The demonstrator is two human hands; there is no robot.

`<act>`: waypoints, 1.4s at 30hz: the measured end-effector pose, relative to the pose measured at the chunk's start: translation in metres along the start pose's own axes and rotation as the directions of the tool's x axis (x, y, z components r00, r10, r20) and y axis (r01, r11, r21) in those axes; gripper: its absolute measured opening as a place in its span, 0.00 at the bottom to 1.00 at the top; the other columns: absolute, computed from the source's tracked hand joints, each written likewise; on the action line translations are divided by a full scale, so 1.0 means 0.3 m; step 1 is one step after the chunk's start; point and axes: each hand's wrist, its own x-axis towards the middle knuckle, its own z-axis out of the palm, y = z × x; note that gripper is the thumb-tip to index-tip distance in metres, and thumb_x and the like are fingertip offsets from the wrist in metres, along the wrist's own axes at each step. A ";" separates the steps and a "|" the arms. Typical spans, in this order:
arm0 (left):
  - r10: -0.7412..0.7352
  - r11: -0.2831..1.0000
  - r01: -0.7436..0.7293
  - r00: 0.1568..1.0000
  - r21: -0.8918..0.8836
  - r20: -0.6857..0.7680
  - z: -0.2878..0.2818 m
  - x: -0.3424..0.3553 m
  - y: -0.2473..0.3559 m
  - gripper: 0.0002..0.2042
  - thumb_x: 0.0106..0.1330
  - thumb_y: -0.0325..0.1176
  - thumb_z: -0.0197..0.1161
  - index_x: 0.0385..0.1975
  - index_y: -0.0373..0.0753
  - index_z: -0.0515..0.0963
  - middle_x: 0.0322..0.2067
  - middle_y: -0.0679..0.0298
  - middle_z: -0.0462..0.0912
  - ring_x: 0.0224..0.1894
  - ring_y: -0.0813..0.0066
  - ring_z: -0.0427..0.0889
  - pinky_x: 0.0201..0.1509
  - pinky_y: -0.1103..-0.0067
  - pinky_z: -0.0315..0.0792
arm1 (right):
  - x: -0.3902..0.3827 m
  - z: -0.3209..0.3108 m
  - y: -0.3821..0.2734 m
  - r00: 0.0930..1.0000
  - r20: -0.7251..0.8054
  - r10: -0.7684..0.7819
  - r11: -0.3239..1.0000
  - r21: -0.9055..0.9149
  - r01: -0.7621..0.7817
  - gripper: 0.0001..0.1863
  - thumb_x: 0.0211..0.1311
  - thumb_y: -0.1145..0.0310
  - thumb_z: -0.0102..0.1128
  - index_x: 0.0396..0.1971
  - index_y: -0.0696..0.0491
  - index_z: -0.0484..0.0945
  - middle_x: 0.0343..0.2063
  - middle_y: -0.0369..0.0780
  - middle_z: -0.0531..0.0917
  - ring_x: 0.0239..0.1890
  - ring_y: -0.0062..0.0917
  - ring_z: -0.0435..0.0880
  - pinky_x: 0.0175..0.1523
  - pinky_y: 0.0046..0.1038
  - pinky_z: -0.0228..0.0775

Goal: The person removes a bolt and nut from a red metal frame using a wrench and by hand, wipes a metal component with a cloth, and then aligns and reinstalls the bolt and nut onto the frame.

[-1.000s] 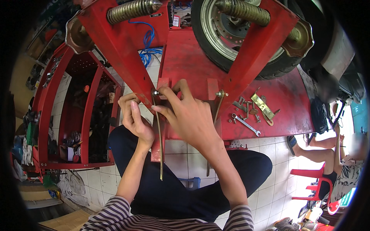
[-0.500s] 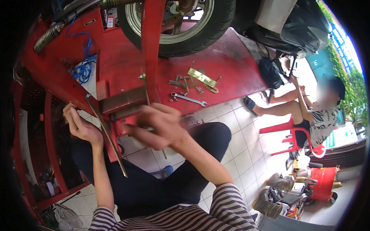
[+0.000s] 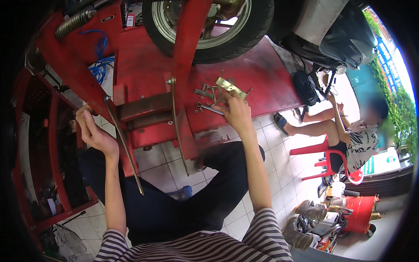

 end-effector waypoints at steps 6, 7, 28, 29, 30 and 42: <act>0.028 0.999 -0.029 0.999 0.045 0.021 -0.023 0.007 0.003 0.13 0.77 0.30 0.48 0.35 0.29 0.77 0.37 0.62 0.75 0.40 0.75 0.71 0.46 0.79 0.64 | 0.000 0.051 0.017 0.990 0.026 -0.137 0.985 -0.098 0.139 0.16 0.56 0.55 0.71 0.39 0.49 0.83 0.44 0.39 0.80 0.47 0.39 0.82 0.47 0.41 0.75; -0.010 1.000 0.010 1.000 -0.020 -0.023 -0.008 0.001 0.006 0.13 0.77 0.29 0.49 0.34 0.29 0.77 0.37 0.60 0.75 0.40 0.73 0.71 0.46 0.78 0.65 | -0.002 0.050 0.022 0.990 0.023 -0.137 0.987 -0.085 0.138 0.16 0.56 0.56 0.71 0.39 0.50 0.82 0.44 0.39 0.80 0.47 0.40 0.82 0.48 0.41 0.74; 0.033 0.997 -0.038 0.997 0.061 0.068 -0.027 -0.004 -0.010 0.14 0.79 0.31 0.46 0.40 0.29 0.77 0.38 0.64 0.76 0.44 0.76 0.72 0.55 0.78 0.62 | -0.009 0.065 0.052 0.988 0.050 -0.146 0.987 -0.057 0.149 0.14 0.69 0.73 0.55 0.49 0.63 0.67 0.47 0.56 0.71 0.50 0.55 0.74 0.51 0.48 0.67; 0.038 0.998 -0.042 0.997 0.052 0.074 -0.030 -0.007 -0.015 0.14 0.79 0.31 0.45 0.40 0.28 0.76 0.39 0.64 0.76 0.44 0.76 0.71 0.55 0.78 0.62 | -0.010 0.058 0.049 0.993 0.049 -0.106 0.994 -0.027 0.108 0.14 0.68 0.75 0.55 0.50 0.63 0.66 0.48 0.56 0.71 0.51 0.56 0.74 0.50 0.48 0.67; 0.043 0.998 -0.046 0.996 0.042 0.079 -0.031 -0.008 -0.018 0.14 0.79 0.31 0.45 0.40 0.28 0.76 0.39 0.64 0.76 0.44 0.77 0.71 0.55 0.78 0.62 | -0.009 0.050 0.049 0.993 0.015 -0.120 0.993 0.023 0.120 0.14 0.68 0.75 0.55 0.50 0.62 0.66 0.48 0.56 0.72 0.50 0.54 0.75 0.50 0.47 0.68; 0.010 0.999 -0.012 0.999 0.035 0.034 -0.016 -0.003 0.002 0.12 0.77 0.29 0.48 0.34 0.29 0.76 0.36 0.62 0.74 0.41 0.73 0.69 0.49 0.78 0.62 | -0.044 -0.092 -0.056 0.997 -0.040 0.059 0.586 0.810 -0.002 0.13 0.70 0.73 0.62 0.50 0.54 0.72 0.38 0.33 0.79 0.35 0.11 0.73 0.38 0.16 0.67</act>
